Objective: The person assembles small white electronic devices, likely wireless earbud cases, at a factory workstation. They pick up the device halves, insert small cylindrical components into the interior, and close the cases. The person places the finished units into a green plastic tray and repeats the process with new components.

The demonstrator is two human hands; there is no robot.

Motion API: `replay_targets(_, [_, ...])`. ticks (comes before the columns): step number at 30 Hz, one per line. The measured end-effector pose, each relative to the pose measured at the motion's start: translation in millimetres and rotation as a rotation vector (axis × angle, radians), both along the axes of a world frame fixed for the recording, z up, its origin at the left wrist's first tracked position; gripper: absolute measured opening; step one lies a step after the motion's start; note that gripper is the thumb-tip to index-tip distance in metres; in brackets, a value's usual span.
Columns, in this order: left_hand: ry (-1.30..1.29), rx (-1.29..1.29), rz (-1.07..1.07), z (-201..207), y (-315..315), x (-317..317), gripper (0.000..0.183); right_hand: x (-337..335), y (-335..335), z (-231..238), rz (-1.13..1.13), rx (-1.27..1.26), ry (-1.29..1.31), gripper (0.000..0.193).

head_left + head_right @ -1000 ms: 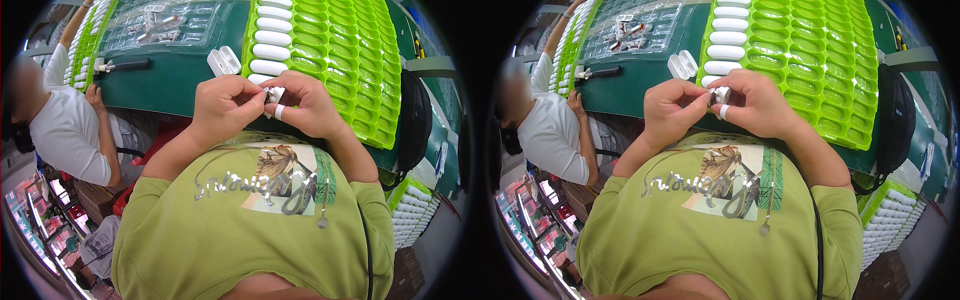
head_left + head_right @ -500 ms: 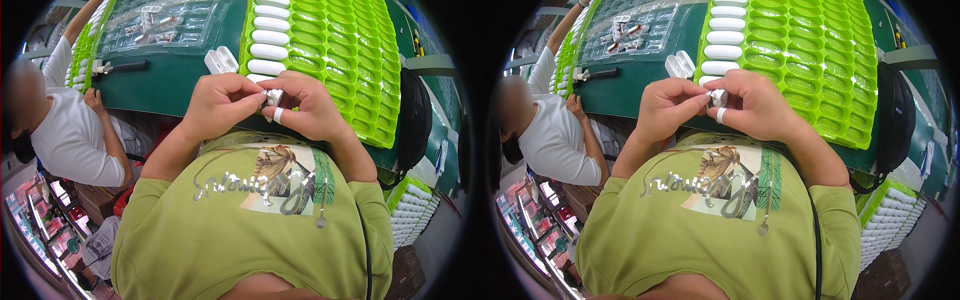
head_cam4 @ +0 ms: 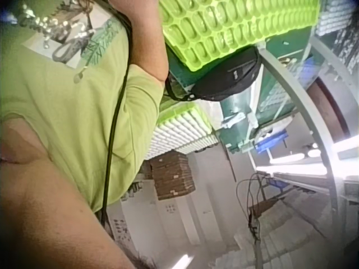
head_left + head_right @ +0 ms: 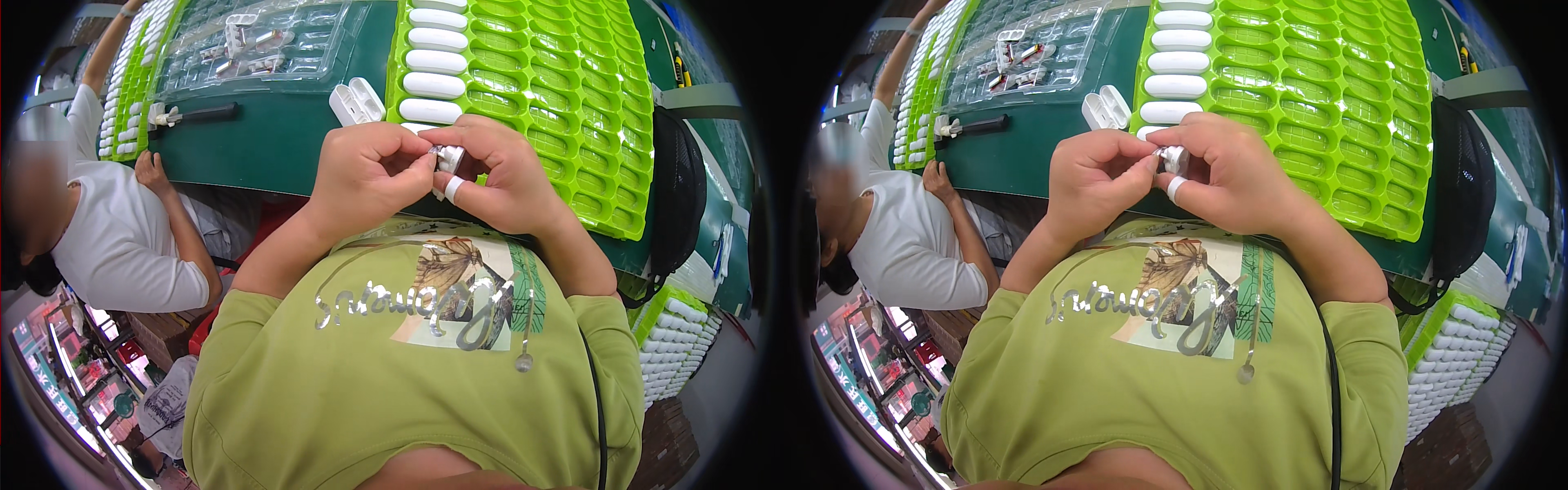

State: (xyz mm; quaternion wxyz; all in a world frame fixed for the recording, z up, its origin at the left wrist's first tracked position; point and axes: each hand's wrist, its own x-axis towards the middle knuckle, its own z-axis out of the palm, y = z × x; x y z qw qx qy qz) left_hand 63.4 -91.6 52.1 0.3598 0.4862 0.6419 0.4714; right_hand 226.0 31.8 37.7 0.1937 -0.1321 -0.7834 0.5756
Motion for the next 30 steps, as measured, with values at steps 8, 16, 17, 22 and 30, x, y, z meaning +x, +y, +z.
replay_targets(8, [-0.026, 0.091, 0.104, -7.7, 0.7, 8.7, 0.006, -1.7, -0.6, 0.6, -0.043, 0.071, 0.019, 0.03])
replay_targets(16, [-0.025, 0.083, 0.125, -11.6, 0.4, 8.3, 0.006, -1.9, -2.6, -6.2, -0.055, -0.061, 0.039, 0.029])
replay_targets(17, [-0.042, 0.08, 0.128, -12.3, 0.3, 8.4, 0.006, -2.0, -2.4, -8.4, -0.04, -0.101, 0.044, 0.029])
replay_targets(22, [-0.102, 0.064, 0.103, -7.5, -1.8, 4.5, 0.008, -0.8, 0.3, -10.7, 0.039, -0.422, -0.017, 0.03])
replay_targets(30, [-0.742, -0.241, -0.042, -9.3, -4.0, -5.8, 0.037, 0.6, 9.1, -7.7, 0.207, -0.635, 0.099, 0.04])
